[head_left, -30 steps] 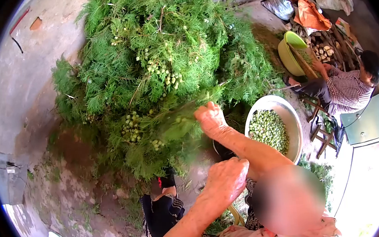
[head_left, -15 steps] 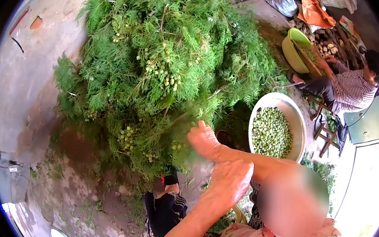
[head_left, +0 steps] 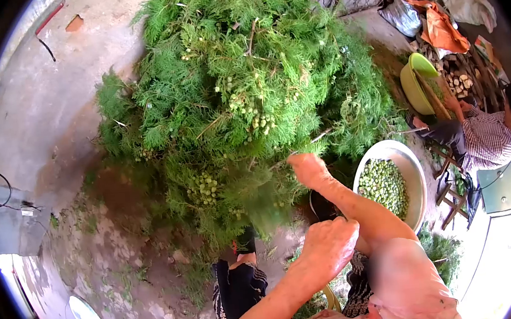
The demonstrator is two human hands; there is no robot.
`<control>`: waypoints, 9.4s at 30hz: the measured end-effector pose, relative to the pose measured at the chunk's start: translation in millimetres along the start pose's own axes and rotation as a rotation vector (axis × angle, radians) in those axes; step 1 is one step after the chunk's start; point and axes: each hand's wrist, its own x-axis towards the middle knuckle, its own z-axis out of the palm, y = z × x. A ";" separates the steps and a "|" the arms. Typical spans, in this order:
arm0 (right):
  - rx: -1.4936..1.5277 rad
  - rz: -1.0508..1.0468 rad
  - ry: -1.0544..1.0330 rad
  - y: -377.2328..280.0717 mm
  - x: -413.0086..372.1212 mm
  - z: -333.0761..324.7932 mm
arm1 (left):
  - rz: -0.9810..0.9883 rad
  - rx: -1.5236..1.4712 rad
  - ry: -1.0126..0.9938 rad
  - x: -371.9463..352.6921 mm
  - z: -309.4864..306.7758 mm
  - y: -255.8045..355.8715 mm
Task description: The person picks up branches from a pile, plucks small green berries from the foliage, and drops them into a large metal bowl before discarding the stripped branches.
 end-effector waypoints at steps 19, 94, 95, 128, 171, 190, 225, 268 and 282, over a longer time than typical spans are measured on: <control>0.219 -0.225 0.205 -56.9 41.8 -55.6 | -0.140 0.134 0.183 -4.4 -30.9 -19.6; 1.735 -0.015 0.131 -21.7 -350.5 8.1 | -0.422 -1.128 0.637 -185.5 137.8 62.0; 1.670 -0.005 0.158 -26.8 -356.2 4.9 | -0.430 -1.133 0.604 -180.2 136.6 59.9; 0.682 -0.002 0.632 -10.5 -366.4 48.3 | -0.407 -1.424 0.468 -144.3 146.8 59.9; 1.775 0.190 0.373 -4.4 -358.3 52.9 | -0.498 -1.668 0.477 -148.4 163.2 22.5; 2.043 0.378 0.116 7.5 -346.2 24.7 | -0.587 -1.668 0.406 -152.8 162.2 34.8; 2.164 0.248 0.584 94.7 -347.3 -29.3 | -0.385 -1.840 0.141 -154.5 160.7 34.5; 0.973 -0.189 0.350 42.2 -397.8 13.9 | -0.820 -1.457 0.446 -139.6 147.2 50.0; 0.603 -0.331 0.394 8.5 -380.9 30.9 | -0.283 -1.830 0.304 -143.5 155.8 37.0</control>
